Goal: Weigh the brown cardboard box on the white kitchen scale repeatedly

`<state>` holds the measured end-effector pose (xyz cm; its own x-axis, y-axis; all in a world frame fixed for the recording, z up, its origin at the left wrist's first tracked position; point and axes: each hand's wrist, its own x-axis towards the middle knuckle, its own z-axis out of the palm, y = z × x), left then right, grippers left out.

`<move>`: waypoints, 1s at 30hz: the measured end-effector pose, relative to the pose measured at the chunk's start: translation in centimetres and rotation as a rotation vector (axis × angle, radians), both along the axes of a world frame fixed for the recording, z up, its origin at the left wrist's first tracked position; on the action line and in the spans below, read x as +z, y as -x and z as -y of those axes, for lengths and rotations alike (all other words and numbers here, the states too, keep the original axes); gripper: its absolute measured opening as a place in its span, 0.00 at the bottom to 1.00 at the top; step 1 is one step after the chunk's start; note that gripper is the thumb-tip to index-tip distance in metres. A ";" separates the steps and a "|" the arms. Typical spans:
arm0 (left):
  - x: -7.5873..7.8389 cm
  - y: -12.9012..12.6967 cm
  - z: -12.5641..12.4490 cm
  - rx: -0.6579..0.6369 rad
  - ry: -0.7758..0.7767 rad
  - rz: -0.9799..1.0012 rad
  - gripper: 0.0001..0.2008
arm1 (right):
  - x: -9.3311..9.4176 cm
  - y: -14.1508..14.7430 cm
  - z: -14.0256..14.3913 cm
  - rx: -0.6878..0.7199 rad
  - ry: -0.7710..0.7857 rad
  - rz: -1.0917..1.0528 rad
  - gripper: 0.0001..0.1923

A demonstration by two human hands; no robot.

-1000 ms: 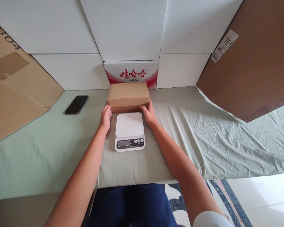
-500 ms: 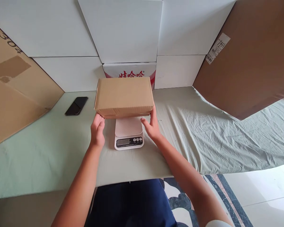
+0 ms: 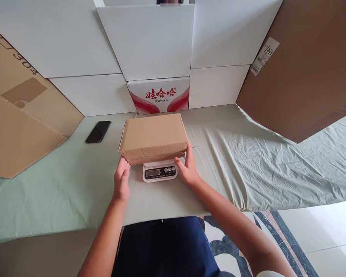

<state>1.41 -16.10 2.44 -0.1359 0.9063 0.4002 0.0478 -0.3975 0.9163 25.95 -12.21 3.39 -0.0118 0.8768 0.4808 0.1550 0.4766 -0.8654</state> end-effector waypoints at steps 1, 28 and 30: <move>0.0 0.0 0.0 -0.002 0.000 0.003 0.36 | 0.0 0.0 0.1 -0.001 0.001 0.000 0.36; -0.5 2.6 -8.1 0.109 0.130 0.367 0.31 | -2.0 -2.6 -6.1 -0.364 0.298 -0.456 0.24; -0.5 3.1 -10.9 0.026 0.174 0.363 0.33 | -2.3 -2.1 -8.1 -0.308 0.284 -0.427 0.21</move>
